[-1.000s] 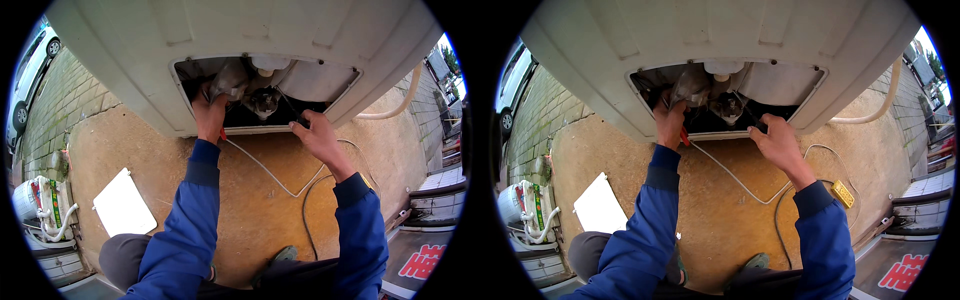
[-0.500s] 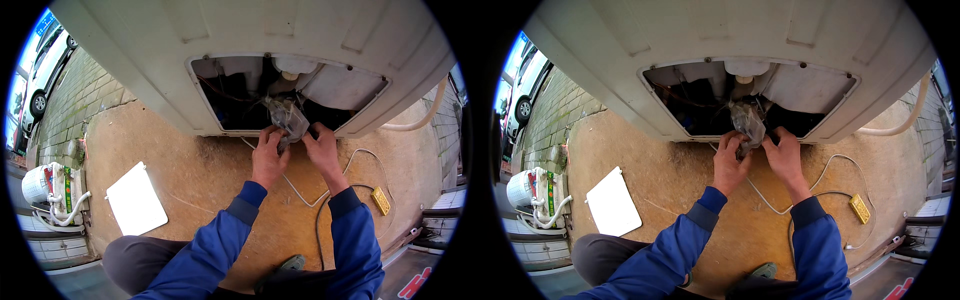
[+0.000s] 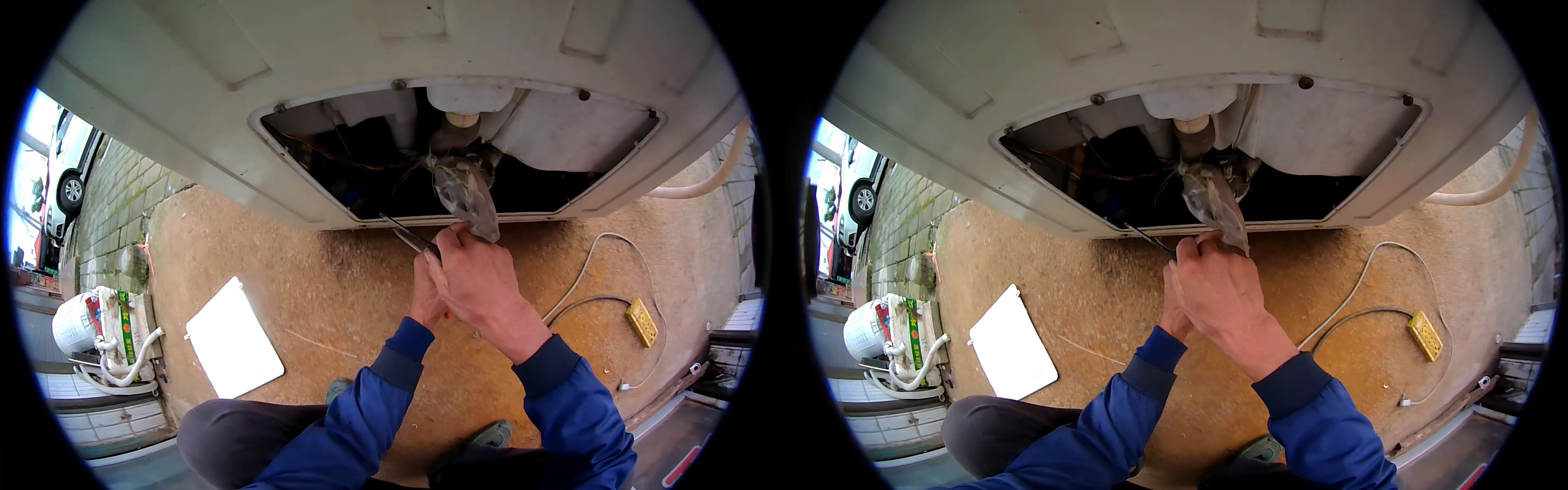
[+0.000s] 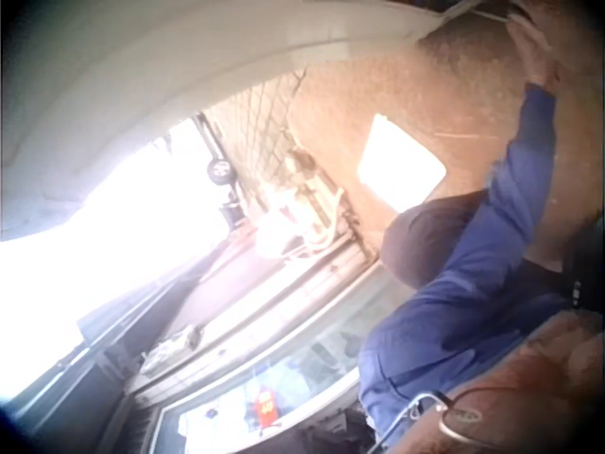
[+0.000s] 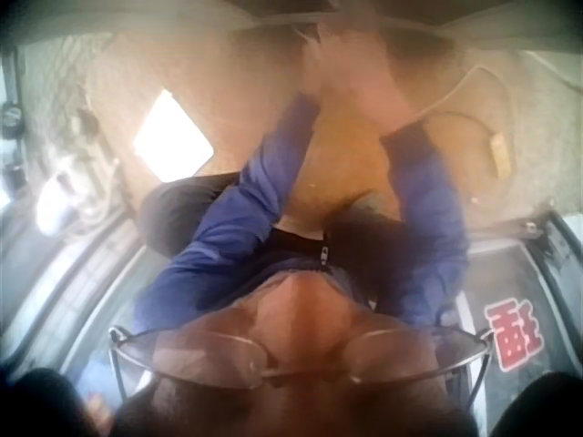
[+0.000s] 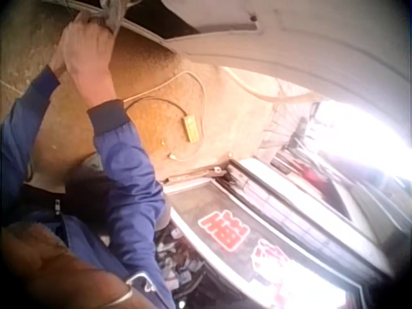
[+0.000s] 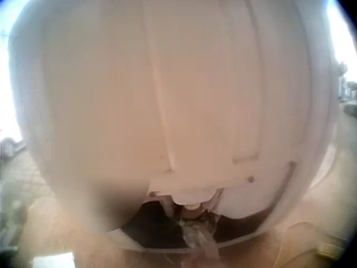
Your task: The person opens the bottom panel of a white appliance and uses pliers and a screwdriver to manipulate internal wires and components. They handle a blue cylindrical part and connect wires within the machine's interior.
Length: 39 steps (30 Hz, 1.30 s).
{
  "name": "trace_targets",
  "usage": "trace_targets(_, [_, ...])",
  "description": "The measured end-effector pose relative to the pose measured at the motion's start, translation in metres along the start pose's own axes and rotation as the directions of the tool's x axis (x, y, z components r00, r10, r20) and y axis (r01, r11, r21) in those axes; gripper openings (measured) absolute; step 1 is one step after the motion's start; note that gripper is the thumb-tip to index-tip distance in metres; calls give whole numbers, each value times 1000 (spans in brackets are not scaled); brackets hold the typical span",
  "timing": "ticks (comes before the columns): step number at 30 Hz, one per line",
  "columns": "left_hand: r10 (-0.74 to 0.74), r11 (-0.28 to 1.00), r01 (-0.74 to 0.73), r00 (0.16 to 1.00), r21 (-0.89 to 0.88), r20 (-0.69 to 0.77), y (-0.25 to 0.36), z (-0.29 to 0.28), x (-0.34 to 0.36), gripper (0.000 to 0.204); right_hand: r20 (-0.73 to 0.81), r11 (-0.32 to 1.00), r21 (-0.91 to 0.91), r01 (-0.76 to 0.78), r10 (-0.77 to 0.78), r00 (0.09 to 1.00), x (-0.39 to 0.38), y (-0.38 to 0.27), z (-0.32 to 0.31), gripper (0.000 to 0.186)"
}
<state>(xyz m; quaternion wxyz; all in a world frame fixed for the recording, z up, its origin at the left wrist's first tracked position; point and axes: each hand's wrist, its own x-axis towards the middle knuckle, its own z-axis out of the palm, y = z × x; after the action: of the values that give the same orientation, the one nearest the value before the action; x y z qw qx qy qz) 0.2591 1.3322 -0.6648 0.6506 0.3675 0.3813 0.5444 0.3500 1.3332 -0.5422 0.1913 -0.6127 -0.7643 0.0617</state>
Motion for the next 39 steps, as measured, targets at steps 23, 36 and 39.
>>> trace_targets(23, [-193, 976, 93, 794, -197, -576, 82, -123, -22, 32, 245, 872, 489, -34, -100, 964, 131, -26, 90, 27])
trace_targets(36, [843, 220, -109, 521, 970, -132, 359, -141, 29, 69, 178, 862, 433, 263, -368, 913, 173, -30, 131, 36])
trace_targets(39, [870, -59, -60, 486, 996, 81, 381, -133, 30, 63, 202, 884, 384, 268, -363, 909, 177, -32, 124, 36])
